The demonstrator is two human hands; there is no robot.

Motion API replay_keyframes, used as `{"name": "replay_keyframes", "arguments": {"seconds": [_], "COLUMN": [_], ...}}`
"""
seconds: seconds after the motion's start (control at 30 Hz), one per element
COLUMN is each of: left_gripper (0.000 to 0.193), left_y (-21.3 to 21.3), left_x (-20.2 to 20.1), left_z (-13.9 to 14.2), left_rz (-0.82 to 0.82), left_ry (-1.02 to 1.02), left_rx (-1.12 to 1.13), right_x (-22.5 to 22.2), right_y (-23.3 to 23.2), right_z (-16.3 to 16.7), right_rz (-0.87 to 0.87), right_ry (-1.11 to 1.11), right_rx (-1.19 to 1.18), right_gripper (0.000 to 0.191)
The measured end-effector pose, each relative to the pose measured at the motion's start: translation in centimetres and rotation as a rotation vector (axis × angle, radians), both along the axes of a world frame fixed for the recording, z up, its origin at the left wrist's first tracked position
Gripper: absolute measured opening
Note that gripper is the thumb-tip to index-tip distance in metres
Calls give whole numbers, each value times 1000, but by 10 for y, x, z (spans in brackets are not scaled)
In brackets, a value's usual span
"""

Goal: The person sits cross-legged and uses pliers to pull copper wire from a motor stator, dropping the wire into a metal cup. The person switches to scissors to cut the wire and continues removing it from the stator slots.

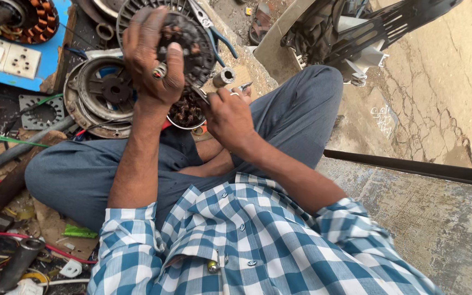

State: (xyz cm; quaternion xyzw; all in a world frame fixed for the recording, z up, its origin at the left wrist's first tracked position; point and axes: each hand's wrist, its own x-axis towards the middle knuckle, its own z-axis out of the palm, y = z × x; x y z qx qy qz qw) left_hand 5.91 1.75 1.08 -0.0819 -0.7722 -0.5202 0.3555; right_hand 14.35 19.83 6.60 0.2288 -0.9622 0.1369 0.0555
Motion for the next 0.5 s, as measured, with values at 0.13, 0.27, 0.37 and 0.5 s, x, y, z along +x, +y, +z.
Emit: {"name": "replay_keyframes", "arguments": {"seconds": [0.13,0.27,0.37,0.5], "left_gripper": [49,48,48,49], "left_y": [-16,-20,-18,-16], "left_x": [2,2,4,13], "left_z": [-8,-6,0,11], "left_rz": [21,61,89,99], "left_ry": [-32,17,38,19], "left_rx": [34,13,-73,-160], "right_x": [1,-3,-5,-16], "right_y": [-8,-10,-3,15], "right_z": [-19,-15,-3,16], "right_rz": [16,3,11,17], "right_ry": [22,-32,-224,-401], "right_rx": [94,36,-83,-77], "right_gripper": [30,35,33,20]}}
